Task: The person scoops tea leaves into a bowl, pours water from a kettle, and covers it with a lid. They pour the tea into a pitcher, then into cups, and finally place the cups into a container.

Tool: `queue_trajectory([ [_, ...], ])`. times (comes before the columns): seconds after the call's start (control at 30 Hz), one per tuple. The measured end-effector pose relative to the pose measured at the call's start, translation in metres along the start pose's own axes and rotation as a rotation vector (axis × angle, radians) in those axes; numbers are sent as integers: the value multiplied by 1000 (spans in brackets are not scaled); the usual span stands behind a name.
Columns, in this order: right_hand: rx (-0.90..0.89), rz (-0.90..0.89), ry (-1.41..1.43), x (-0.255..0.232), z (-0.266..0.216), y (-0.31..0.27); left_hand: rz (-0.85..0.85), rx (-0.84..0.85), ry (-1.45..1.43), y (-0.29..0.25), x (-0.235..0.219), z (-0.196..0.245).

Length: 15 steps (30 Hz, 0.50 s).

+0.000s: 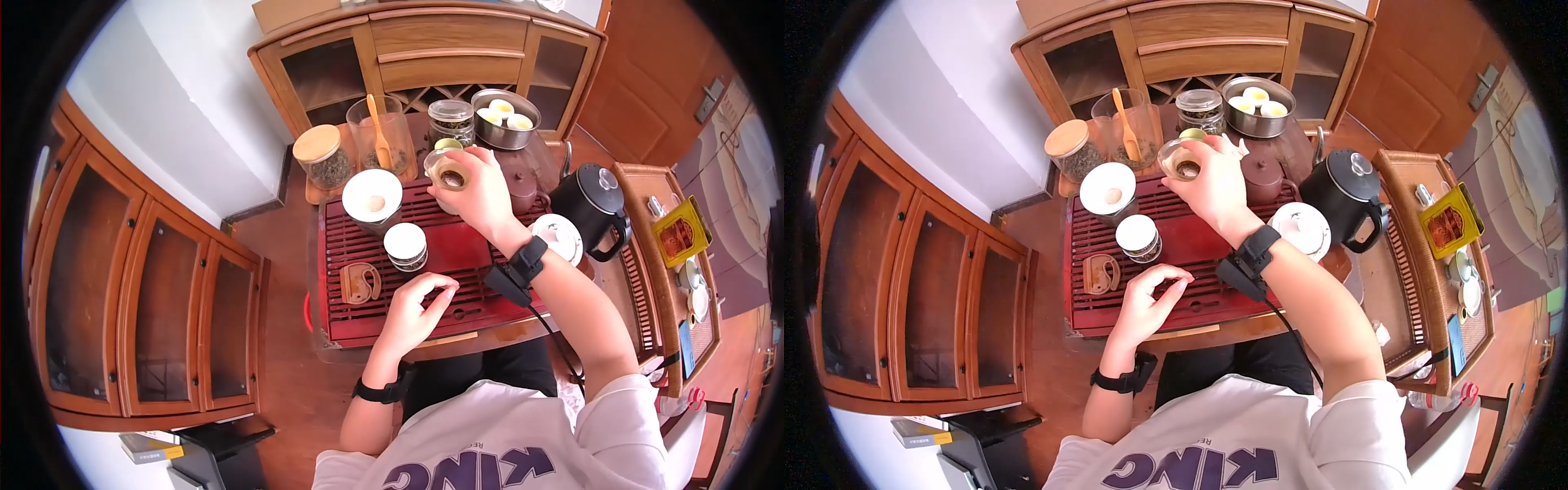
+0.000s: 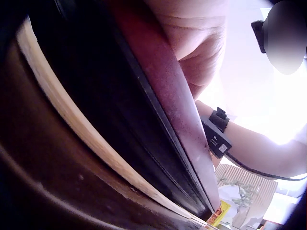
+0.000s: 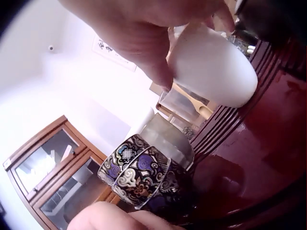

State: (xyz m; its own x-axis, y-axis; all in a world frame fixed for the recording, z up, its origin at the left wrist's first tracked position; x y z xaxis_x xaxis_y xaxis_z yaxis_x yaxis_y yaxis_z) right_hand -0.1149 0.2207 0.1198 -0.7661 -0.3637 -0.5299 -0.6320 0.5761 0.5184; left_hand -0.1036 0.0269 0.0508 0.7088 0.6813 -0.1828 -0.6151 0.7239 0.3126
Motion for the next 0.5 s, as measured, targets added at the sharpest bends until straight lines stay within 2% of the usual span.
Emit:
queue_trajectory([
  [0.03,3,6,0,3,2,-1,-6,-7,6,0,0,0],
  [0.1,-34,184,50,4,6,-5,-5,1,17,0,0,0],
  [0.13,-32,188,48,9,8,-8,3,8,26,0,0,1],
  [0.2,2,345,38,6,11,-15,3,14,22,0,0,0],
  [0.33,-32,256,35,8,16,-13,0,8,14,0,0,-1],
  [0.4,42,172,108,9,18,-12,-1,6,25,0,0,0],
  [0.5,17,244,119,4,16,-14,-2,9,40,0,0,0],
])
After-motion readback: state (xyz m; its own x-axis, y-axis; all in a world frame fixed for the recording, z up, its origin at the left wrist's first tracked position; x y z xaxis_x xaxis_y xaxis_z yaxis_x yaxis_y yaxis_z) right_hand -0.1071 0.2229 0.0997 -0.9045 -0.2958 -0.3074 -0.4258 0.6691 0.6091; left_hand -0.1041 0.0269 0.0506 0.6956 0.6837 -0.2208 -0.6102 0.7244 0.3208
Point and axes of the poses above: each hand's wrist, its own y-axis towards the middle knuckle, its own x-axis out of the palm, z = x × y, the point moved 7 cm from there along y, towards the middle knuckle, and after that the axes turned 7 degrees about z, right-handed, at the moved point
